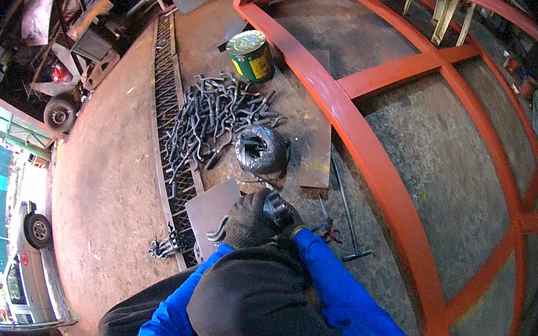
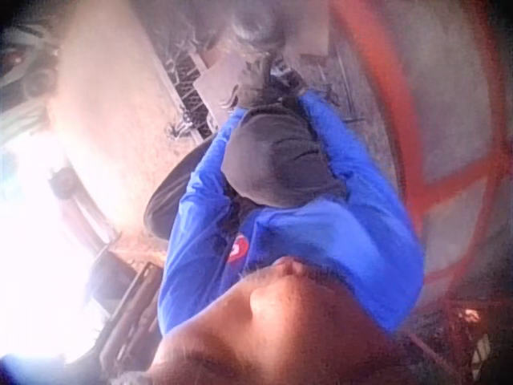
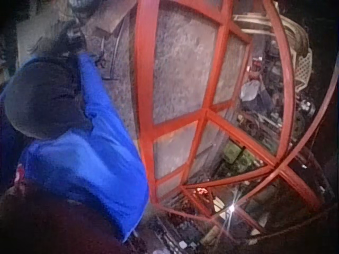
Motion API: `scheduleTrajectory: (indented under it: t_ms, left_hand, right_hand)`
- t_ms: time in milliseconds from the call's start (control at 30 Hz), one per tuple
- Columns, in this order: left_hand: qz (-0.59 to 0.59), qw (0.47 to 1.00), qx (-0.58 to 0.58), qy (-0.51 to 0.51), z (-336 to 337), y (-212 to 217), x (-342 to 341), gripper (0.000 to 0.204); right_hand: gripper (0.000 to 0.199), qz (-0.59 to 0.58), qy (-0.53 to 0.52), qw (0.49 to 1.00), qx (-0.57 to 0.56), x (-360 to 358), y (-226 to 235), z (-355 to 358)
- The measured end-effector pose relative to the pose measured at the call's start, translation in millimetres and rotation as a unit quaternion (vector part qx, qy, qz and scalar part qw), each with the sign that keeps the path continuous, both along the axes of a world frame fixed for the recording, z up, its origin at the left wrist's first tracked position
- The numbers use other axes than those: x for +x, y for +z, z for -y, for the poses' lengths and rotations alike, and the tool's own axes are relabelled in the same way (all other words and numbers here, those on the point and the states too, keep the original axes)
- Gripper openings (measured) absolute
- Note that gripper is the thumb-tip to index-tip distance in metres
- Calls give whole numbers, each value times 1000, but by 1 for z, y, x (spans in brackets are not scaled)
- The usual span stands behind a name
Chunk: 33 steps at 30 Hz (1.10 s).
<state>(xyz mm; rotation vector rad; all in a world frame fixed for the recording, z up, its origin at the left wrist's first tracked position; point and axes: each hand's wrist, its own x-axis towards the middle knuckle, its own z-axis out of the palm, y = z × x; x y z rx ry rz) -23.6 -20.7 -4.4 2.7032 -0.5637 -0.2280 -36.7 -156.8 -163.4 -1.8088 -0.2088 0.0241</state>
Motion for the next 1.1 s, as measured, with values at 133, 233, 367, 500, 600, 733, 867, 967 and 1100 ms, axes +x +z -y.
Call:
scheduleTrajectory:
  t_ms: [133, 233, 367, 500, 600, 733, 867, 967, 1100]
  left_hand:
    - [83, 994, -71, -2, -5, -7, -13, 77]
    - [98, 993, -46, 43, -2, -9, -15, 73]
    - [67, 994, -61, 56, -23, -7, -13, 69]
    - [30, 998, -33, 47, -16, -6, -8, 75]
    - [-49, 997, -34, 45, -13, 9, 1, 81]
    - [11, 999, -4, -36, -4, 17, 13, 85]
    - [-92, 995, -12, -39, -10, 18, 20, 87]
    - [-78, 996, -19, -49, -7, 22, 15, 85]
    - [-48, 998, -47, -20, -18, 4, 12, 76]
  right_hand:
    - [31, -72, 55, 981, 172, -2, 6, -2]
    - [28, -185, 157, 898, 368, 15, -3, 7]
    - [25, 42, 40, 998, -13, 6, 64, -14]
    - [44, -106, 103, 988, -50, 13, 49, -7]
    - [49, -120, 111, 984, -76, 8, 65, -2]
    - [51, -87, 90, 989, -73, 4, 49, -6]
    - [56, -146, 88, 974, -151, 5, 70, -9]
    - [58, -125, 33, 991, -23, -4, 28, -6]
    - [41, -167, -166, 931, 280, -21, 32, 20]
